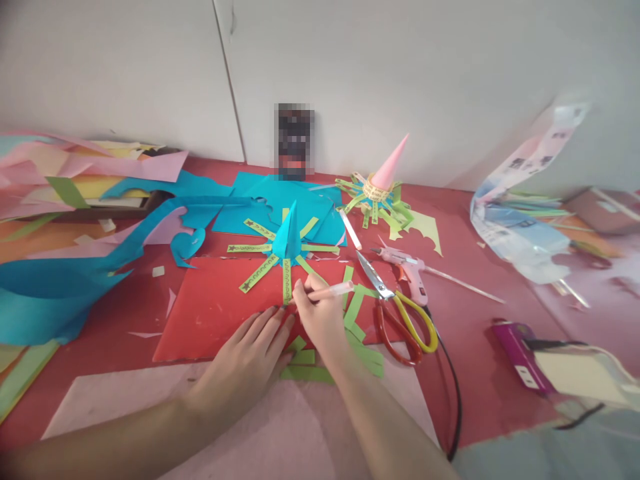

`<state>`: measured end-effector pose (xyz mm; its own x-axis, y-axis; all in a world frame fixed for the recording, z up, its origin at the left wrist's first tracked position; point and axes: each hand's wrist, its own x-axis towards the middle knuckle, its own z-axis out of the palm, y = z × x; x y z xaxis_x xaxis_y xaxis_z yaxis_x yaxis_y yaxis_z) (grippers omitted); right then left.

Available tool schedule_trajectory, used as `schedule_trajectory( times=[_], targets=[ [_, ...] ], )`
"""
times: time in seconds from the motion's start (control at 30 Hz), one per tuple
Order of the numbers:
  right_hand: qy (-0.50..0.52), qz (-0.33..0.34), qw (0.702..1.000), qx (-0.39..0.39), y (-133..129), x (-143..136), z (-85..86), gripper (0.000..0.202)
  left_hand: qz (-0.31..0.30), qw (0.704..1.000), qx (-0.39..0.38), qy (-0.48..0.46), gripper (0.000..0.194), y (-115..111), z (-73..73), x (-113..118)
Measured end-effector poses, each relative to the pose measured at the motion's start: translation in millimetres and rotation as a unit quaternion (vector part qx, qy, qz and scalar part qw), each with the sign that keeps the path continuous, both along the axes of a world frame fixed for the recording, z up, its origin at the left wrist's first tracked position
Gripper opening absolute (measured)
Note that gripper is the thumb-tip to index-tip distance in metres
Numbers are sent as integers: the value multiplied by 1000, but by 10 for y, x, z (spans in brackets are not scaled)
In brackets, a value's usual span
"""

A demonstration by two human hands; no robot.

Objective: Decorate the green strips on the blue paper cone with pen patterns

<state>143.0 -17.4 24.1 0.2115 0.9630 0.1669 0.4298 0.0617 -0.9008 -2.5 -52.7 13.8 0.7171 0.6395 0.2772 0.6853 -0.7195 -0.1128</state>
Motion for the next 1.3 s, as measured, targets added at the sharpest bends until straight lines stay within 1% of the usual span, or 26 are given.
schedule_trajectory(
  times=[0.13, 0.33, 0.63, 0.9, 1.17, 1.3],
  targets=[
    [5, 2, 1000, -5, 3, 2, -14, 34, 1, 1000, 1, 2, 39, 0, -1, 6],
    [40, 14, 999, -7, -2, -18, 5, 35, -2, 1000, -1, 4, 40, 1, -6, 3],
    [35, 4, 999, -14, -2, -12, 20, 35, 2, 1000, -4, 7, 40, 3, 11, 5],
    [32, 7, 999, -10, -12, -17, 14, 34, 2, 1000, -2, 11, 41, -6, -22, 3],
    [-30, -17, 999, 3, 10, 13, 12, 32, 1, 1000, -3, 11, 40, 1, 15, 0],
    [-34, -17, 999, 2, 15, 25, 4, 32, 0, 1000, -1, 9, 40, 4, 16, 1]
  ],
)
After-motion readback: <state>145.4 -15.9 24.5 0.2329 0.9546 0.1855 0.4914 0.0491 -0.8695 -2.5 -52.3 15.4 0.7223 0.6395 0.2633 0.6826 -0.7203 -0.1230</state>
